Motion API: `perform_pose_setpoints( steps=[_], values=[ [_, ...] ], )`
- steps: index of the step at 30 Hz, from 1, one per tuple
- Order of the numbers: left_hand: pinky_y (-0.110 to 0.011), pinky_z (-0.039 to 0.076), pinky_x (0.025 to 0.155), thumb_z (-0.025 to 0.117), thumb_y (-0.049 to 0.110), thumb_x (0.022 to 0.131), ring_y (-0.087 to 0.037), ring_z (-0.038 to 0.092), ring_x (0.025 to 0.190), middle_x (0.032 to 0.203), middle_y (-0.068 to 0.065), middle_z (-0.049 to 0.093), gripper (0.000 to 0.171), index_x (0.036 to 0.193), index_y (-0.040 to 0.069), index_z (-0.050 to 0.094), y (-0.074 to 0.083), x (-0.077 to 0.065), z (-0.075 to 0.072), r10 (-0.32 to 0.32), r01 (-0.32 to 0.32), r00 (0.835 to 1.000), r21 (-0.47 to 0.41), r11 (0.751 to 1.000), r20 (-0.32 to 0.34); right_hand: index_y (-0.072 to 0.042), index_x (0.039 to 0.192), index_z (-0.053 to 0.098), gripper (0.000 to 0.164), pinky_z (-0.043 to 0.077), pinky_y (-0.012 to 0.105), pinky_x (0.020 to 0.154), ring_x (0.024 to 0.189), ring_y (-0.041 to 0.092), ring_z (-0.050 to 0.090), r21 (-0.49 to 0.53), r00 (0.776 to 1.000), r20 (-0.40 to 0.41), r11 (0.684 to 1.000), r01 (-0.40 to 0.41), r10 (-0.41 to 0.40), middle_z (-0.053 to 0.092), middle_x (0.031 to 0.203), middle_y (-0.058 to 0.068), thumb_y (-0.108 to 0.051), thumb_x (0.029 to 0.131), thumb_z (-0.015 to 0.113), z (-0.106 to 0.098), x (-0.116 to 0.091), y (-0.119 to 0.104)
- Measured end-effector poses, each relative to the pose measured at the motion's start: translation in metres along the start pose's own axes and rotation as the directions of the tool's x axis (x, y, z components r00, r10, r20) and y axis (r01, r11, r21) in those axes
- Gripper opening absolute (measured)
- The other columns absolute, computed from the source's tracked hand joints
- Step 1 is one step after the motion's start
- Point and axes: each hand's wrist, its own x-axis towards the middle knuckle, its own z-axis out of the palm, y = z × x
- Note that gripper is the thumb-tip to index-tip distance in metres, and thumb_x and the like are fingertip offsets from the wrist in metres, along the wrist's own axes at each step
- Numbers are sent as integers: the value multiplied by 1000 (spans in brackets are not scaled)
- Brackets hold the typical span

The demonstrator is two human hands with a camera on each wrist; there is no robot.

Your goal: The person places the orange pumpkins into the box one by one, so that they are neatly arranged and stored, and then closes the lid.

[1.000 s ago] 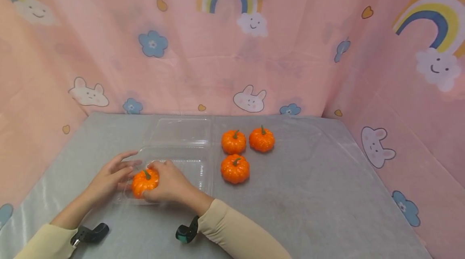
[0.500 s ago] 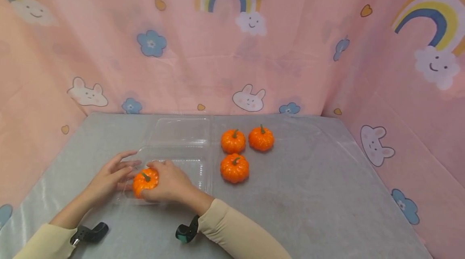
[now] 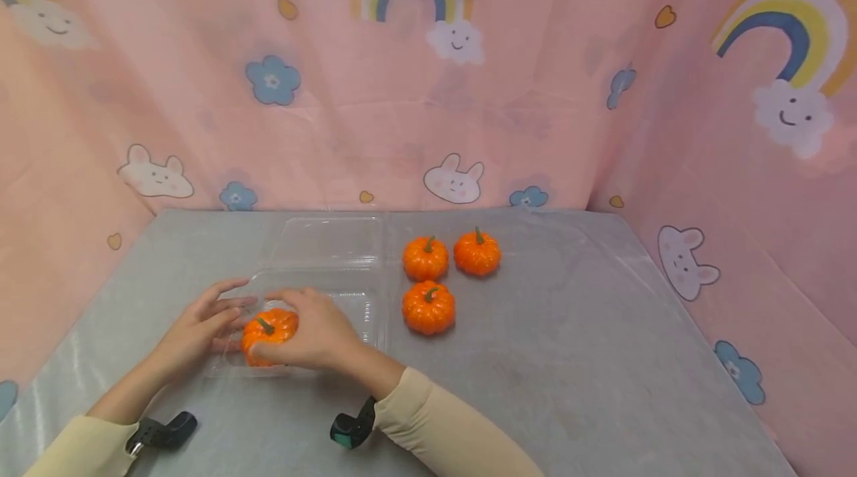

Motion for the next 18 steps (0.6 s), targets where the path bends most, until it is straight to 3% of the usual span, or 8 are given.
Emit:
perform_pose_setpoints(
  steps=[6, 18],
  values=[
    [-36, 60, 73, 48, 19, 101, 1, 66, 93, 141, -36, 41, 53, 148, 6, 26, 0, 0, 1, 13, -13, 1000, 3, 1000, 1, -32, 135, 53, 61, 45, 46, 102, 127, 19, 50, 14, 999, -21, 999, 31, -31, 52, 140, -5, -50, 79, 69, -11, -8, 1],
    [-35, 60, 74, 47, 19, 101, 2, 65, 93, 142, -36, 40, 54, 148, 4, 25, 0, 0, 1, 10, -9, 1000, -7, 1000, 6, -33, 133, 54, 57, 42, 50, 104, 129, 20, 48, 90, 995, -96, 996, 4, 4, 50, 142, -6, -42, 79, 72, -39, -28, 9]
  ],
)
